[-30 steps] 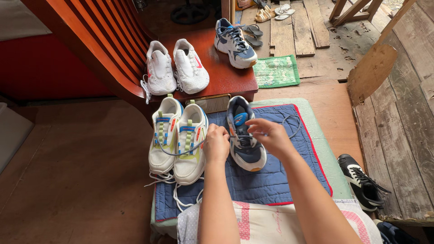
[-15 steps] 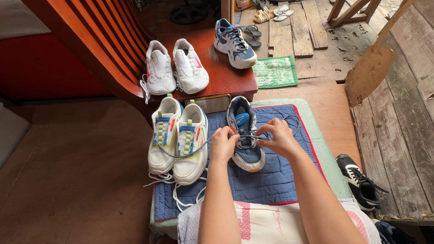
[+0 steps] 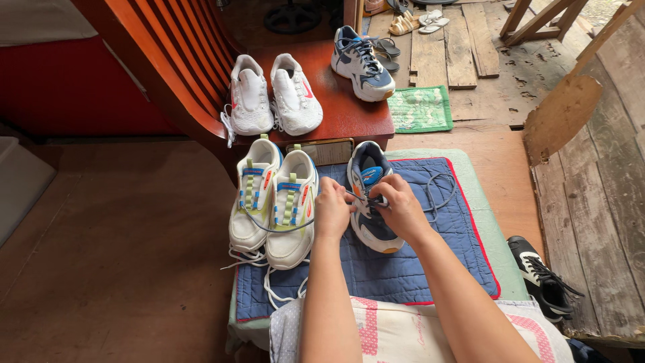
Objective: The person removes a shoelace from a blue and white sneaker and then re-laces the same shoe by threading the lace through the eyelets and tying it. Other shoes remain nearby on a bench and floor.
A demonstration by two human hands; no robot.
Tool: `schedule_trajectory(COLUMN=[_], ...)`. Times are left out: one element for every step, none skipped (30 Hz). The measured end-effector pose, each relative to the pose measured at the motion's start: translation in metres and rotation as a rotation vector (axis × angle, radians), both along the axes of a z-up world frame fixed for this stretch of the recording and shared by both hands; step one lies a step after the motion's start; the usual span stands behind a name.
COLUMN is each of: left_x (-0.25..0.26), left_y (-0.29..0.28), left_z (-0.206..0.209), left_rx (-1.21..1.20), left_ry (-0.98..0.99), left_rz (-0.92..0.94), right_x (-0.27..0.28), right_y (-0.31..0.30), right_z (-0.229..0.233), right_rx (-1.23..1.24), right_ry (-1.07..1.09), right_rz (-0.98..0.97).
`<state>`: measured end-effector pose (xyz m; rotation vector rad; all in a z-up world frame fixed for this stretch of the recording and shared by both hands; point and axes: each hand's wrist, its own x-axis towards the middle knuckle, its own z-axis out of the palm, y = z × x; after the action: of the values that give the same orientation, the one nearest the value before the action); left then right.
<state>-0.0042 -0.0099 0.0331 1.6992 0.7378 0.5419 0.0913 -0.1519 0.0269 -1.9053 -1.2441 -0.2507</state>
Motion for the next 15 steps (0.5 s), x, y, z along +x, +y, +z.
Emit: schedule_trajectory(left_x=[-0.006,-0.014,-0.021,-0.028,-0.032,-0.035,-0.038,-0.039,-0.037,-0.03,-0.024,-0.018,-0.011,-0.007,-0.002], left_y=[0.002,0.007,0.013,0.02,0.024,0.021,0.018,0.016,0.014,0.007,0.001,-0.004,-0.008,-0.011,-0.013], left_z=[0.007,0.014,0.02,0.026,0.03,0.032,0.032,0.033,0.033,0.031,0.027,0.023,0.019,0.014,0.01], left_rx=[-0.004,-0.011,-0.018,0.005,0.028,0.261,0.496,0.735,0.784,0.829,0.875,0.794,0.712,0.63,0.591], left_ry=[-0.058,-0.117,-0.177,-0.151,-0.125,-0.148,-0.171,-0.193,-0.207,-0.221,-0.235,-0.213,-0.191,-0.167,-0.099], left_rz=[0.095,0.186,0.277,0.387,0.496,0.534,0.564,0.588,0.558,0.526,0.494,0.378,0.263,0.15,0.106], right_x=[0.0,0.001,0.003,0.005,0.007,0.007,0.008,0.01,0.012,0.014,0.017,0.02,0.023,0.026,0.027], right_y=[0.001,-0.001,-0.003,-0.004,-0.006,-0.005,-0.006,-0.005,-0.006,-0.008,-0.01,-0.013,-0.016,-0.019,-0.02], right_z=[0.0,0.001,0.001,0.0,-0.001,-0.002,-0.002,-0.002,-0.003,-0.003,-0.003,-0.002,-0.001,0.0,0.002], right_rx=[-0.028,-0.059,-0.089,-0.104,-0.118,-0.129,-0.126,-0.12,-0.115,-0.132,-0.15,-0.169,-0.169,-0.172,-0.175], right_ry=[0.067,0.131,0.196,0.221,0.246,0.272,0.313,0.354,0.394,0.444,0.493,0.541,0.484,0.427,0.371], right_rz=[-0.019,-0.042,-0.065,-0.072,-0.08,-0.082,-0.088,-0.091,-0.094,-0.111,-0.127,-0.146,-0.113,-0.078,-0.042])
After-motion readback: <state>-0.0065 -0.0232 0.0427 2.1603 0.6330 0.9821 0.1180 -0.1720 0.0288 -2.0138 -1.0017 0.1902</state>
